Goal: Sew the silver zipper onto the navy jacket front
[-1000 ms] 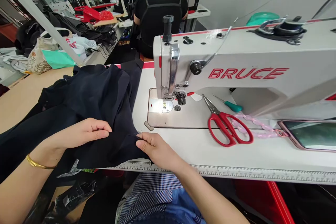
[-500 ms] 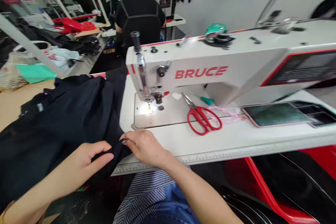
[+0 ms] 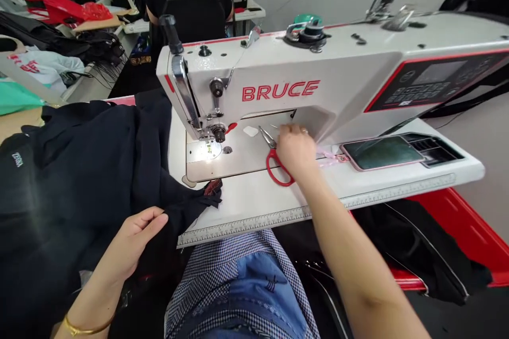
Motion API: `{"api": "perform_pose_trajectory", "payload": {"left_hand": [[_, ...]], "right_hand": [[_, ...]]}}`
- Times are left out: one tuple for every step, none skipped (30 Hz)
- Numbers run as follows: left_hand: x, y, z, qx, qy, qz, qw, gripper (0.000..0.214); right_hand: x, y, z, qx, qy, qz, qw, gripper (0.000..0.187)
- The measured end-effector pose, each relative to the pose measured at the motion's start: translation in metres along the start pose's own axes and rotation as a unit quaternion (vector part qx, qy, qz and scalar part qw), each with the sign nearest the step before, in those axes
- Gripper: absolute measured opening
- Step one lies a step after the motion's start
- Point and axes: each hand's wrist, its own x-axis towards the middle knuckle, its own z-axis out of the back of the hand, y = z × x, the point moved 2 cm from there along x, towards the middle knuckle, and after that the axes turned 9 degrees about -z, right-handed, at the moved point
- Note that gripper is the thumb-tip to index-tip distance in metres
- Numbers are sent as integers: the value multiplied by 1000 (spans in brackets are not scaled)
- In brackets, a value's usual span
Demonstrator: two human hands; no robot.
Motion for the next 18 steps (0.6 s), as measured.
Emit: {"api": "perform_pose_trajectory", "payload": {"left_hand": [[0, -1, 0, -6, 0, -2, 1000, 37], [0, -1, 0, -9, -2, -5, 1000, 37], [0, -1, 1, -10, -4, -8, 1000, 37], [0, -1, 1, -10, -5, -11, 1000, 36], [0, -1, 1, -10, -6, -14, 1000, 36], [-1, -1, 1, -11, -7, -14, 1000, 36], [-1, -1, 1, -15, -7, -12, 1000, 36], [-1, -1, 0, -21, -7, -9, 1000, 36], [-1, -1, 0, -28, -8, -5, 1000, 37], [-1, -1, 0, -37, -8, -2, 999, 37], [-1, -2, 0, -45, -9, 0, 999, 37], [0, -2, -1, -52, -11, 0, 999, 37], [0, -2, -1, -56, -14, -2, 998, 37], [0, -3, -1, -58, -16, -5, 998, 37], [0, -3, -1, -59, -17, -7, 998, 37], [0, -3, -1, -57, -17, -10, 998, 37], [0, -3, -2, -54, -16, -13, 998, 37], [0, -4, -2, -50, -15, -17, 998, 37]], "right_hand": [[9, -6, -3, -40, 20, -16, 999, 28], [16, -9, -4, -67, 42, -24, 997, 27], [21, -11, -5, -76, 64, -19, 995, 25], [24, -10, -4, -74, 76, -10, 994, 24], [25, -9, -1, -67, 78, -1, 995, 25], [24, -6, 3, -63, 73, 8, 995, 28], [19, -2, 9, -58, 61, 15, 996, 33], [12, 2, 15, -55, 44, 17, 997, 36], [1, 8, 22, -51, 28, 17, 998, 37], [-13, 14, 28, -41, 14, 19, 999, 36], [-31, 22, 34, -23, 7, 27, 999, 33], [-51, 30, 38, 15, 10, 48, 999, 29], [-74, 41, 41, 77, 20, 95, 992, 26], [-98, 53, 43, 155, 46, 179, 971, 23], [-121, 64, 45, 223, 64, 249, 940, 25], [-142, 74, 46, 272, 70, 285, 916, 25], [-159, 84, 44, 300, 83, 307, 899, 26], [-173, 92, 42, 314, 86, 319, 890, 28]]}}
